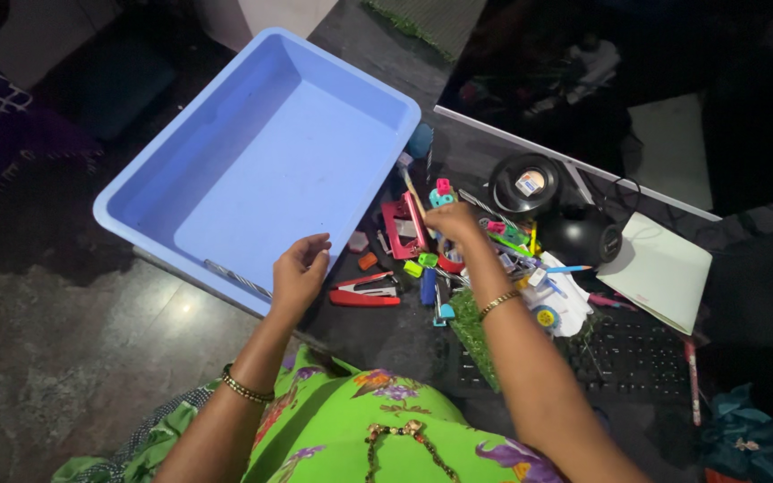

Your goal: The person cleans a cluttered desk using a cloth. They wipe the inside of a blue plastic bin, then wipe the monitor screen, the computer tower, and a power strip. They also handle a pink stapler and place it on the tower.

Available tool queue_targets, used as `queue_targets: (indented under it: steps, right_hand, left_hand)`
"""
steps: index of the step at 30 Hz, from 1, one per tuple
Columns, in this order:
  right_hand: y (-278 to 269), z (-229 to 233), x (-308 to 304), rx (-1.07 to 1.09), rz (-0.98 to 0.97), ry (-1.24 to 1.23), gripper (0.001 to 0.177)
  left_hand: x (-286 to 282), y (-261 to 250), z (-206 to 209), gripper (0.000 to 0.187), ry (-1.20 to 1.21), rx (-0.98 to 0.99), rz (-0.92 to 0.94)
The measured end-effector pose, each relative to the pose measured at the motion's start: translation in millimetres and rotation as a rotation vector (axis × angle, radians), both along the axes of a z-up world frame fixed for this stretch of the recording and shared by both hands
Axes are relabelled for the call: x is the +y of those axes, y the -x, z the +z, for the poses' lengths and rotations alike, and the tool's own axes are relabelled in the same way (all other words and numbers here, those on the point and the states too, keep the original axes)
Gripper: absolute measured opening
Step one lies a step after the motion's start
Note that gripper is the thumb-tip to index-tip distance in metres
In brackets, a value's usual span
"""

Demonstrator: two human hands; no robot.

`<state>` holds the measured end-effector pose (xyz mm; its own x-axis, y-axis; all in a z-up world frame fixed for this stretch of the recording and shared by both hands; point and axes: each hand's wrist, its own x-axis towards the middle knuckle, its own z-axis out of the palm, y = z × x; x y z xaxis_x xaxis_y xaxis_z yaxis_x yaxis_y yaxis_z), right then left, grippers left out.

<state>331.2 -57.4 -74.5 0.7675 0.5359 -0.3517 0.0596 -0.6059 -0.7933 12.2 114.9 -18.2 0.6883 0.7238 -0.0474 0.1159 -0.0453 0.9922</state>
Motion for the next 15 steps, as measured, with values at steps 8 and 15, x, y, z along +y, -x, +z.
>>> queue_targets:
  steps: [8, 15]
  right_hand:
    - [13, 47, -12, 0.105, -0.045, -0.054, 0.023]
    - [62, 121, 4, -0.233, -0.107, -0.127, 0.022]
  left_hand:
    - [9, 7, -5, 0.028, 0.081, -0.071, -0.066]
    - [46, 37, 33, 0.026, -0.130, -0.112, -0.073]
